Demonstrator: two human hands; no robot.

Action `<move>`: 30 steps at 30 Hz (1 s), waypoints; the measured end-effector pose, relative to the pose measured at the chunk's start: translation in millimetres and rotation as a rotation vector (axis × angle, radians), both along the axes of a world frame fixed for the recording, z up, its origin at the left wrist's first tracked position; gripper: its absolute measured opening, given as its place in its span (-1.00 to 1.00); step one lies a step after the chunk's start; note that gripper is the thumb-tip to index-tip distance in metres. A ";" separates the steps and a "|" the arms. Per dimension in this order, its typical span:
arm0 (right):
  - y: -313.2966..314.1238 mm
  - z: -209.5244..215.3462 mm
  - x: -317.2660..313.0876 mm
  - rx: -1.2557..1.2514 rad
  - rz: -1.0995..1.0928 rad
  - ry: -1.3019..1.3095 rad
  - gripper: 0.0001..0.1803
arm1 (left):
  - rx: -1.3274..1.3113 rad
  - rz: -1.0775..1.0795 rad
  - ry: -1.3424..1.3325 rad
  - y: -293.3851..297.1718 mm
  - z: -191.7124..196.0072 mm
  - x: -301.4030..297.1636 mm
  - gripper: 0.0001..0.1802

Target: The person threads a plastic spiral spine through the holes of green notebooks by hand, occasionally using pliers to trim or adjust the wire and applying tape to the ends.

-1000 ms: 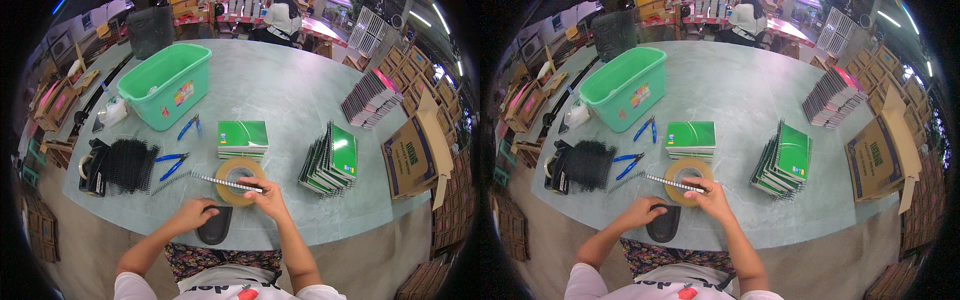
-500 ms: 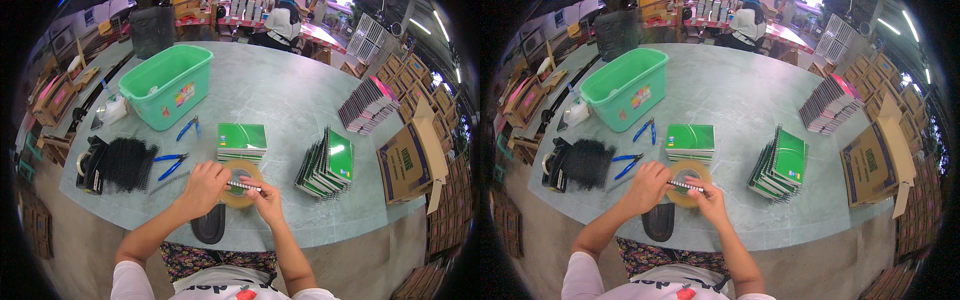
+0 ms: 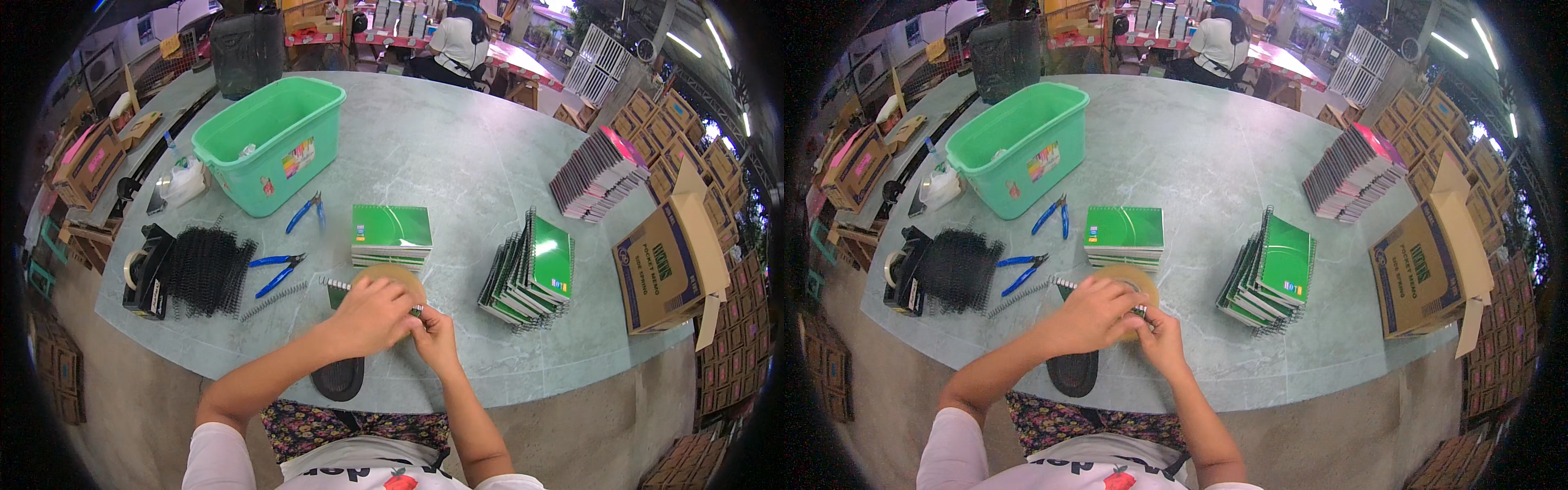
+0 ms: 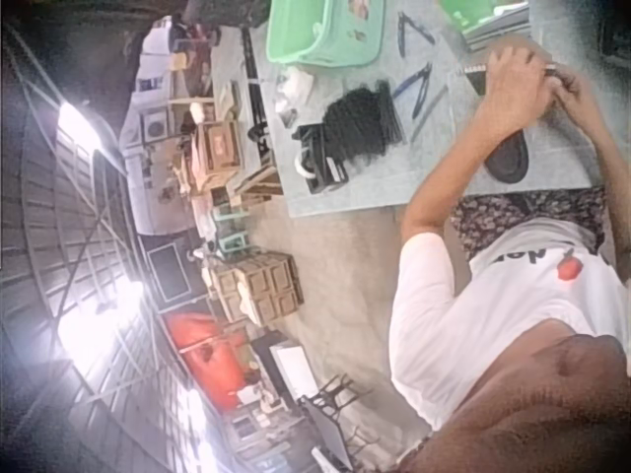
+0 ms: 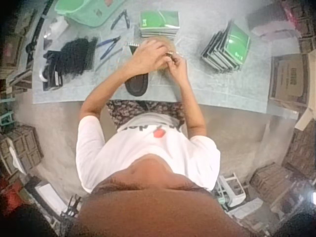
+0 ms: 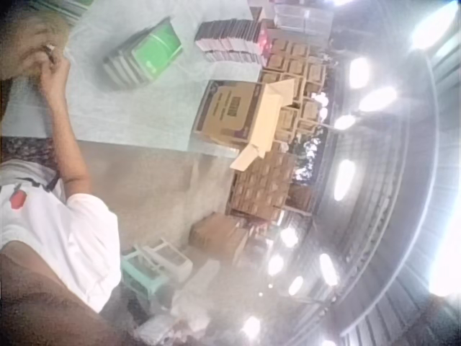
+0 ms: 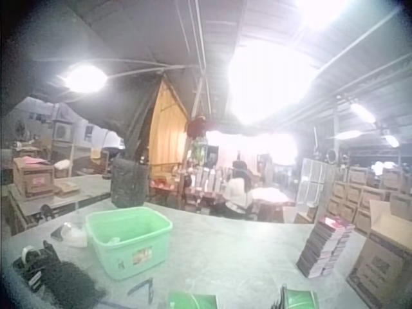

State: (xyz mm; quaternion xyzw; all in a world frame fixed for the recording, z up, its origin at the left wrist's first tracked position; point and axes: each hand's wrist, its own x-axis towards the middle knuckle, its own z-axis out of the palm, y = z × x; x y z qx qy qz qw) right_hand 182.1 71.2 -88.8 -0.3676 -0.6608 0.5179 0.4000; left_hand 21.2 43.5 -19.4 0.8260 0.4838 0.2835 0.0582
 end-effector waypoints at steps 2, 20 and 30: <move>4.5 -19.2 3.8 0.077 -0.020 0.016 -0.87 | -0.010 -0.055 -0.040 2.5 0.4 6.5 -0.76; 1.6 108.1 71.0 0.259 -0.234 0.365 -0.80 | 0.200 0.190 -0.447 -5.9 55.4 -12.5 -0.41; 7.0 105.6 74.9 0.160 -0.273 0.430 -0.70 | -0.465 -0.345 -1.298 2.0 35.3 38.9 -0.72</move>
